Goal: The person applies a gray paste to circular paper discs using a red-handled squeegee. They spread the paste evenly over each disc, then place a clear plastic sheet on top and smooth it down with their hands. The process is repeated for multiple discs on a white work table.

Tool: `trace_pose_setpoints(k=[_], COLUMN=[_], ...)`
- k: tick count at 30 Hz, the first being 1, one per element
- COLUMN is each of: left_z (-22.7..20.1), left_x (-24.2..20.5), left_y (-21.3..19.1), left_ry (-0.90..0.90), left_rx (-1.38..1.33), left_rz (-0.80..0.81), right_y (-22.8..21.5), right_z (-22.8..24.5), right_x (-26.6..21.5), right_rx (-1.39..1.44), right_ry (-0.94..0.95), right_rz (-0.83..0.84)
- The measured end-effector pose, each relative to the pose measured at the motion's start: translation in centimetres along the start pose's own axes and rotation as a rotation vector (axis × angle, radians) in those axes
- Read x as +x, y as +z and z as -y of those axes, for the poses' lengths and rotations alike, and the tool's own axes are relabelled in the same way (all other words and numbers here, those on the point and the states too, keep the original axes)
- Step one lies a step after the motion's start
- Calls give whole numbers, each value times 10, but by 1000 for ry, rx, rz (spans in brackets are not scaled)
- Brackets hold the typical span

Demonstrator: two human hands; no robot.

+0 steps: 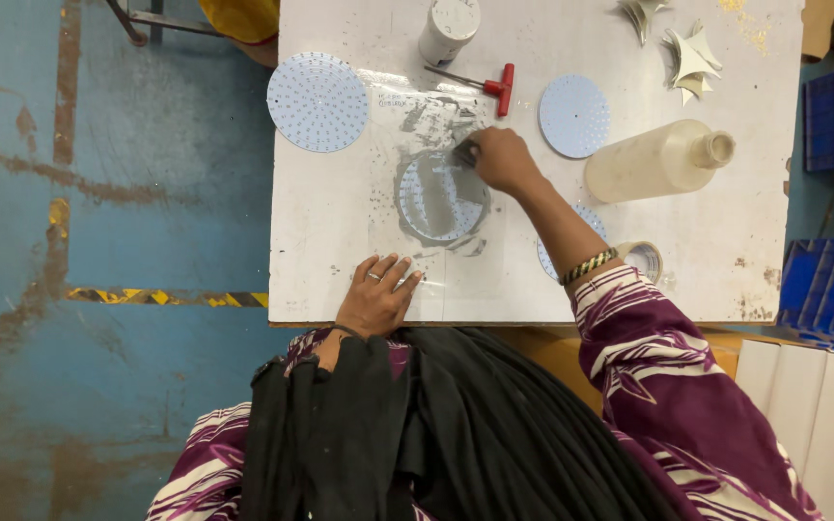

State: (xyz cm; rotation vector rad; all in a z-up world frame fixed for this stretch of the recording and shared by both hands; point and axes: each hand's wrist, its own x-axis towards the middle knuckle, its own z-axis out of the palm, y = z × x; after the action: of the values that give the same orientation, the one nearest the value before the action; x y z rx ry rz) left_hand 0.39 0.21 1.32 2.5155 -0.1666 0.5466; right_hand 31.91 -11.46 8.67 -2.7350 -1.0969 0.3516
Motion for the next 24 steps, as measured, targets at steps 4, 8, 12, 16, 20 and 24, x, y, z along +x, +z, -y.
trace_pose_setpoints(k=[4, 8, 12, 16, 20, 24], left_z=[0, 2, -1, -1, 0, 0], left_x=[-2, -3, 0, -3, -2, -2], left_y=[3, 5, 2, 3, 2, 2], left_ry=[5, 8, 3, -14, 4, -8], left_rx=[16, 23, 12, 8, 20, 14], left_rz=[-9, 1, -25, -8, 9, 22], right_y=[6, 26, 25, 35, 33, 9], right_z=[21, 35, 30, 35, 40, 17], right_x=[-1, -26, -68, -124, -138, -60], right_rx=[26, -48, 16, 21, -41, -10], right_ry=[-78, -253, -337, -416, -355, -145], right_rz=[5, 9, 107, 31, 76, 89])
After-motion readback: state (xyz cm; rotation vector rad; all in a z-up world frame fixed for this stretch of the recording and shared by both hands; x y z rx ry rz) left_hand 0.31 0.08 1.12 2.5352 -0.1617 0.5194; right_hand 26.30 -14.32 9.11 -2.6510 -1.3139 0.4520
